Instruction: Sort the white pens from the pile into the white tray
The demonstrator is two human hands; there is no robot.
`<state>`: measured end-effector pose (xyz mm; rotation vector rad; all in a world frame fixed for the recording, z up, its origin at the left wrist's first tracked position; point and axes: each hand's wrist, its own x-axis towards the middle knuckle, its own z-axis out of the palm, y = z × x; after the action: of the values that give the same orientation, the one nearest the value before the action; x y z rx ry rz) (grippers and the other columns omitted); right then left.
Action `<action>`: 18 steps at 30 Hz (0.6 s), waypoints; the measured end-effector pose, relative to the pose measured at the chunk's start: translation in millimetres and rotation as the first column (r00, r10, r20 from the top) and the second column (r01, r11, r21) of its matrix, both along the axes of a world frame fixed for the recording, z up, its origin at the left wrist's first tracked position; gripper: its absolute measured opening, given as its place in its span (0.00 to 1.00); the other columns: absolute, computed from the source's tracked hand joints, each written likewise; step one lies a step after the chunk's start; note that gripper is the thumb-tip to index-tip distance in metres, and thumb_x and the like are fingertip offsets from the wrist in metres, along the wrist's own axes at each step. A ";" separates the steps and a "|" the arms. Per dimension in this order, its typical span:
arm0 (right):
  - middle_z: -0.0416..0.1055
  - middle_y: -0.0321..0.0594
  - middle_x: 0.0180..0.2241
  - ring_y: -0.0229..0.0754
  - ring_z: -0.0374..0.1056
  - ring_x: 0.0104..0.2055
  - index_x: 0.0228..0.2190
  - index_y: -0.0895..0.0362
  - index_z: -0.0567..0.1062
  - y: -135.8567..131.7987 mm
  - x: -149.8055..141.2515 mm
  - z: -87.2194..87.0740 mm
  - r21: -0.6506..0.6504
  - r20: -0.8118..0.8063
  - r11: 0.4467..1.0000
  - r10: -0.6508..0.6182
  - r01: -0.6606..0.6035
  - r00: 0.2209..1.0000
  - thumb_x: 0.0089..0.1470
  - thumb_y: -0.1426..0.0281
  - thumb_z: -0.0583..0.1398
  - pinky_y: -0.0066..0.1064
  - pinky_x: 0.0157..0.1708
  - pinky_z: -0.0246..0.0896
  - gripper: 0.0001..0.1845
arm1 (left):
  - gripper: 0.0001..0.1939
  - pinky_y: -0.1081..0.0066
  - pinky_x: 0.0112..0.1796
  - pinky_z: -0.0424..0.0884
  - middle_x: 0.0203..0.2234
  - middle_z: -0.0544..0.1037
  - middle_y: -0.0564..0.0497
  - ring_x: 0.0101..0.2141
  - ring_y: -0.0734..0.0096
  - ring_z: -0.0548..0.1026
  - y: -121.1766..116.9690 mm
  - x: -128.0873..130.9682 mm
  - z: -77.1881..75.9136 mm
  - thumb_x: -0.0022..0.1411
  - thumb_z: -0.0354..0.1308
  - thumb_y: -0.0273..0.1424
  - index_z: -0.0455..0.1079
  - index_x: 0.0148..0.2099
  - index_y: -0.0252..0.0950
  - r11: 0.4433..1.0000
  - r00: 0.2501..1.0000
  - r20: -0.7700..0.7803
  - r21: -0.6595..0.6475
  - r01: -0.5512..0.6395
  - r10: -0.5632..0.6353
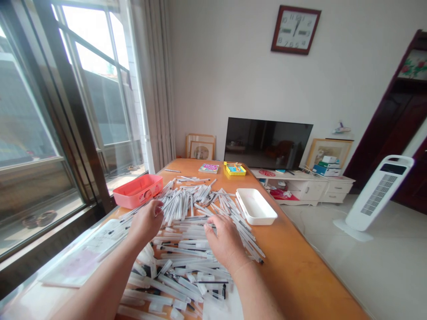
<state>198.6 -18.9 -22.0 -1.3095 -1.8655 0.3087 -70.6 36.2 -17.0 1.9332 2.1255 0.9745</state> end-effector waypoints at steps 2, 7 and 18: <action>0.76 0.42 0.42 0.47 0.70 0.47 0.40 0.53 0.77 2.1 1.7 1.0 -0.036 -0.148 0.999 -0.041 0.036 0.988 0.59 0.63 0.57 0.36 0.49 0.61 0.12 | 0.14 0.65 0.38 0.67 0.35 0.77 0.48 0.36 0.64 0.74 -3.6 11.3 3.5 0.61 0.52 0.34 0.67 0.49 0.39 0.978 0.948 0.245 0.007 0.209 -0.204; 0.77 0.44 0.40 0.47 0.73 0.39 0.44 0.55 0.77 5.6 5.2 6.7 -0.176 -0.595 0.984 -0.093 -0.017 0.798 0.57 0.53 0.59 0.34 0.36 0.66 0.21 | 0.17 0.71 0.34 0.66 0.33 0.72 0.53 0.32 0.73 0.69 -24.6 43.9 13.4 0.59 0.60 0.38 0.67 0.48 0.37 0.758 0.529 0.694 0.037 0.651 -0.489; 0.70 0.35 0.24 0.31 0.59 0.21 0.33 0.58 0.76 7.5 17.4 17.2 -0.191 -0.898 0.972 -0.118 -0.134 0.425 0.50 0.56 0.67 0.22 0.19 0.50 0.17 | 0.17 0.73 0.34 0.61 0.32 0.69 0.54 0.32 0.75 0.65 -44.4 68.3 24.5 0.57 0.65 0.38 0.68 0.44 0.36 0.595 0.348 0.801 0.013 0.804 -0.487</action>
<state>216.0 -11.4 -4.8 -0.9282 -0.8721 1.0563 -2.3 -8.2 7.5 1.5207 0.7978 0.8241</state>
